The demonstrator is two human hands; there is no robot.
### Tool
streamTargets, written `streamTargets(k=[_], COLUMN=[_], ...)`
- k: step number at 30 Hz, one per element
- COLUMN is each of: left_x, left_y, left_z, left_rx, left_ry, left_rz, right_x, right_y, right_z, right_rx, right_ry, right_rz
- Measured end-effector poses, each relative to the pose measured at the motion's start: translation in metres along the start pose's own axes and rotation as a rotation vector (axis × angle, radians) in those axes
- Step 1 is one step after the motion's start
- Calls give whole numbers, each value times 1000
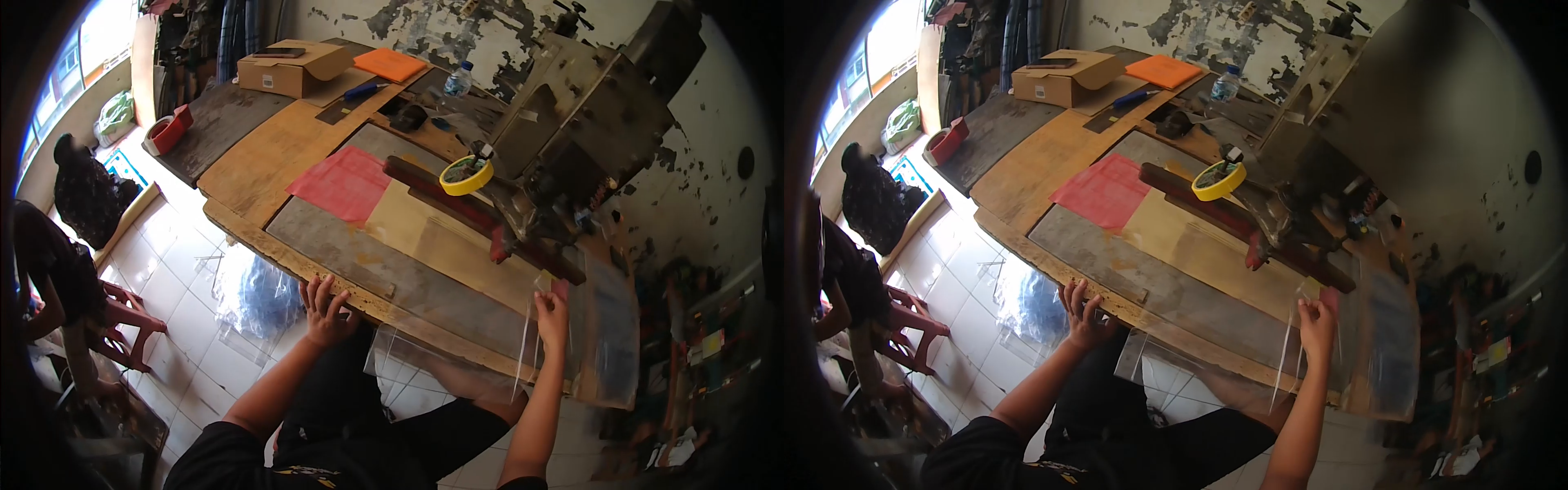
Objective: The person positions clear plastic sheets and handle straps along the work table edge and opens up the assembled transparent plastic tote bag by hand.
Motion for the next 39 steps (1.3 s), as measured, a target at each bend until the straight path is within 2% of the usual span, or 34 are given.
streamTargets(k=[2,4,5,7,9,11,14,16,18,19,21,24,30,32,36,38,39], left_x=[-1,-3,-3,-4,-10,-32,-61,-68,-61,-56,-41,-13,-3,-2,-7,-11,-10], left_y=[-2,-2,-1,0,2,-3,-13,-26,-38,-47,-66,-75,-89,-85,-83,-83,-82], left_z=[4,7,7,6,7,24,66,111,148,166,193,196,182,183,186,186,183], left_rx=[-17,-8,-8,-5,1,5,-83,-69,1,6,48,165,188,76,138,-176,-176], left_ry=[-28,-24,-22,-14,-7,117,167,168,411,416,621,707,740,800,770,919,927], left_rz=[-12,-14,-15,-3,11,40,-76,-76,-165,-162,-230,-219,-279,-463,-470,-740,-738], right_x=[0,-3,-5,-11,-22,-32,-33,-32,-30,-30,-30,-31,-31,-31,-28,-27,-27], right_y=[-2,12,20,36,30,22,1,-3,0,0,0,1,-1,6,6,12,14], right_z=[-1,-10,-17,-32,-45,-59,-75,-81,-83,-83,-82,-84,-84,-84,-84,-83,-85], right_rx=[-21,119,120,53,46,17,-33,-37,-52,-47,-51,-84,-102,-89,-77,-76,-81], right_ry=[-9,63,62,124,104,65,-45,-69,-89,-91,-90,-94,-58,-55,-50,-50,-49], right_rz=[73,442,448,695,712,705,657,623,674,678,696,657,687,661,609,616,624])
Point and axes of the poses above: each hand's wrist, its own z-axis towards the middle knuckle, its own x-axis out of the palm, y = z × x, the point moved 1 cm from there along z, towards the middle knuckle, and after that the axes turned 14 degrees about z, right-handed, at the moved point
